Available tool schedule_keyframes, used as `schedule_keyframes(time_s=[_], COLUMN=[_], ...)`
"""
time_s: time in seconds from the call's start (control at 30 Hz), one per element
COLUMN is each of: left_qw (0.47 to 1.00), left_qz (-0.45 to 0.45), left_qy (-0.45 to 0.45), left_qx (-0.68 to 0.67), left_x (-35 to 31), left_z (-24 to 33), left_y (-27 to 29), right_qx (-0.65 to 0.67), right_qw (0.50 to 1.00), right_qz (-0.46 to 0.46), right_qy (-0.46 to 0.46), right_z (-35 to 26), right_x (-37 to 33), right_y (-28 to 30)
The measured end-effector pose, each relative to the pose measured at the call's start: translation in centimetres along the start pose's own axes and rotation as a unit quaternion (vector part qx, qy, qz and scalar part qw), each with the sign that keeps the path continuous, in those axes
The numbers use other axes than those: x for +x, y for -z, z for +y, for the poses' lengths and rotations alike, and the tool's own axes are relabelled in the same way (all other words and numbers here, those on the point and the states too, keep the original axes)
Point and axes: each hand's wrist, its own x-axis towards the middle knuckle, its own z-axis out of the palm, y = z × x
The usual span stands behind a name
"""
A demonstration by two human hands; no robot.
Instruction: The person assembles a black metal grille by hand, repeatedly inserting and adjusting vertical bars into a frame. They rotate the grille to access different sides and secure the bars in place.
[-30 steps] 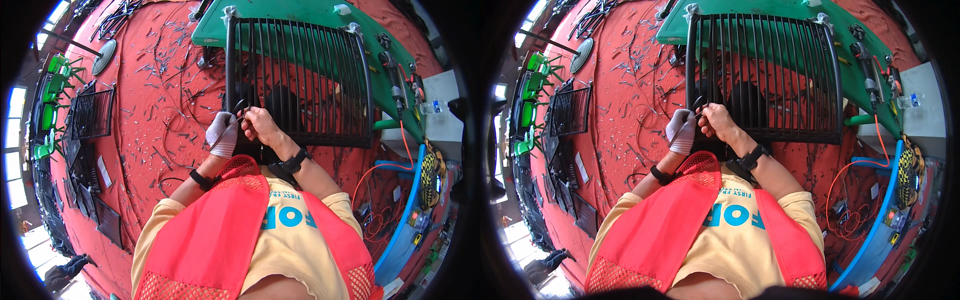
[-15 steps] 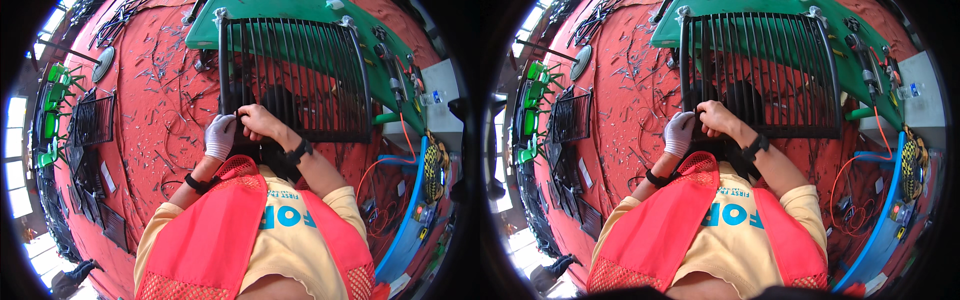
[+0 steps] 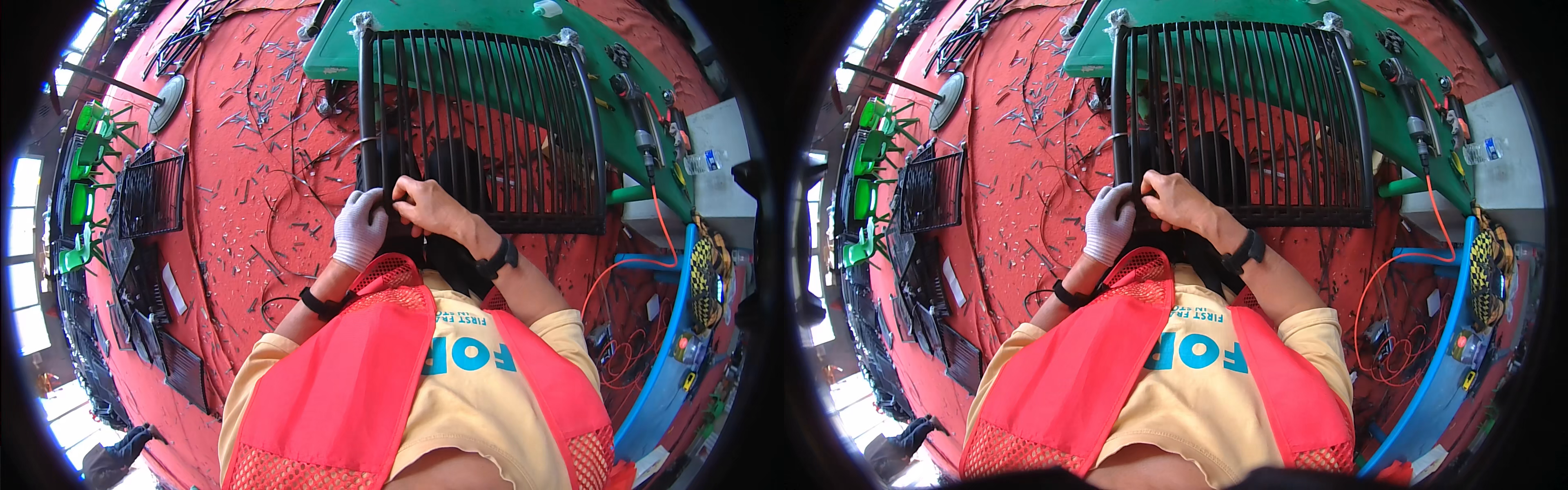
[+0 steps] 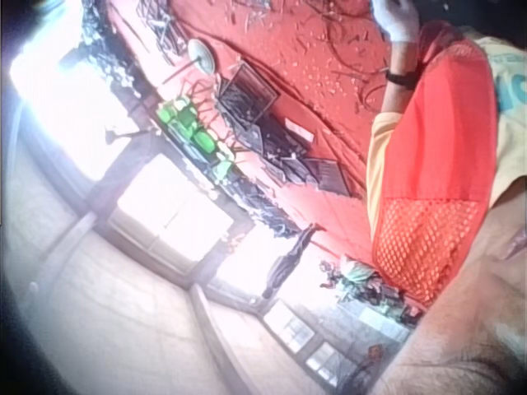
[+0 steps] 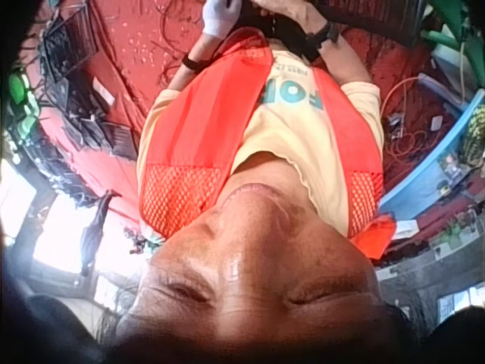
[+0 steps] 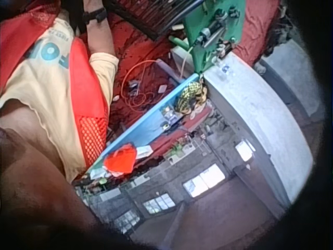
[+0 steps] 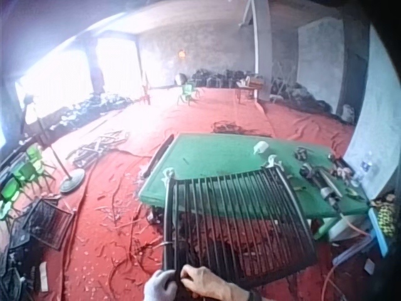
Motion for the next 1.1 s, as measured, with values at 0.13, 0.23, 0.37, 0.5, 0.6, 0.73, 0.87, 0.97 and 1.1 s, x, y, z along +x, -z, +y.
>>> schedule_keyframes(time_s=[0.13, 0.23, 0.37, 0.5, 0.6, 0.73, 0.87, 0.97, 1.1], left_qw=[0.998, 0.993, 0.947, 0.963, 0.977, 0.972, 0.974, 0.982, 0.984], left_qz=[0.031, 0.029, -0.025, -0.022, -0.048, -0.127, -0.192, -0.158, -0.100], left_qy=[-0.024, -0.030, 0.113, 0.018, -0.106, -0.174, -0.122, -0.104, -0.048], left_qx=[-0.047, -0.109, -0.300, -0.268, -0.177, -0.094, 0.003, -0.012, -0.137], left_x=[-0.6, -0.8, -1.1, -0.6, 0.6, 1.9, 1.9, 1.6, 1.3], left_z=[-0.3, -1.0, -1.6, -0.8, 0.2, 1.5, 1.6, 1.3, 0.5], left_y=[0.2, 0.4, 1.7, 2.7, 3.0, 2.3, 1.8, 1.2, 0.4], right_qx=[-0.039, 0.007, -0.097, -0.069, -0.001, 0.126, 0.123, 0.020, 0.126], right_qw=[0.994, 0.996, 0.974, 0.967, 0.976, 0.972, 0.960, 0.940, 0.951], right_qz=[0.024, 0.029, 0.084, 0.097, 0.096, 0.129, 0.197, 0.240, 0.241], right_qy=[0.098, 0.083, 0.188, 0.224, 0.197, 0.153, 0.160, 0.243, 0.145], right_z=[1.5, 2.4, 3.4, 4.3, 4.6, 4.8, 5.0, 5.0, 4.6], right_x=[-1.2, -1.7, -1.9, -2.3, -2.7, -3.6, -3.7, -3.1, -3.3], right_y=[-0.2, -0.2, -0.6, -0.6, -0.5, -1.3, -2.4, -2.4, -2.2])
